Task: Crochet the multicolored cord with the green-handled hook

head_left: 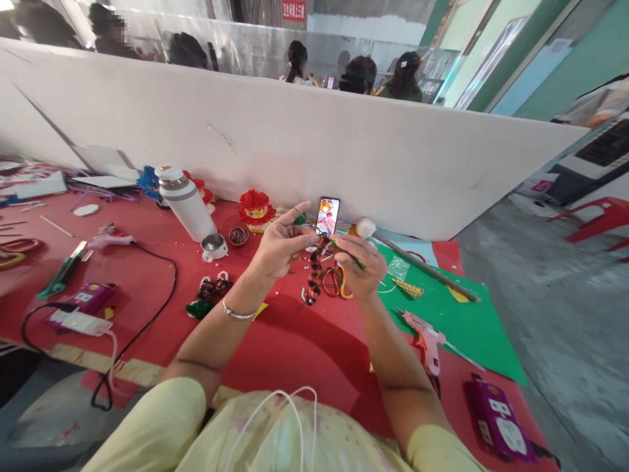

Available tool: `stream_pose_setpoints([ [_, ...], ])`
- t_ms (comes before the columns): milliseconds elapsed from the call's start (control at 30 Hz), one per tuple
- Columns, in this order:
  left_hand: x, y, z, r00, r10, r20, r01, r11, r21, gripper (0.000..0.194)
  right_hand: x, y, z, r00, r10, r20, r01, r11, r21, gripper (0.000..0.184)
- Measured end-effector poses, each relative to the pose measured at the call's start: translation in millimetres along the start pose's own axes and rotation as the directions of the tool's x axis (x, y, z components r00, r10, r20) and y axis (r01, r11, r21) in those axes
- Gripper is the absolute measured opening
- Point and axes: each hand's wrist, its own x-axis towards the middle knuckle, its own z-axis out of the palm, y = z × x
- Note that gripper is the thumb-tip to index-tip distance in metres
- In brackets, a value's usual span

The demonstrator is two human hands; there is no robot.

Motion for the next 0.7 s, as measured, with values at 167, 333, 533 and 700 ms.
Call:
stream_pose_setpoints([
  [167, -1, 6, -5.8, 0.998, -0.054, 0.036, 0.053, 0.998, 0.022, 0.075, -2, 5, -5, 0.996, 0.065, 0.053, -0.071, 0.988, 0.137, 0.030],
  [333, -2, 11, -10.2, 0.995, -0.085, 0.056, 0.082, 0.995, 0.054, 0.076, 8, 2, -15, 0.991, 0.037, 0.131, -0.061, 0.981, 0.184, 0.030],
  [533, 0, 16, -19.1, 0.989, -0.092, 0.114, 0.080, 0.991, 0.105, 0.069, 16, 2, -27, 0.980, 0.026, 0.199, -0.077, 0.964, 0.255, 0.030],
  [700, 2, 17, -19.2, 0.979, -0.110, 0.172, 0.082, 0.984, 0.160, 0.063, 22, -1, -33, 0.965, 0.032, 0.262, -0.115, 0.946, 0.305, 0.027],
])
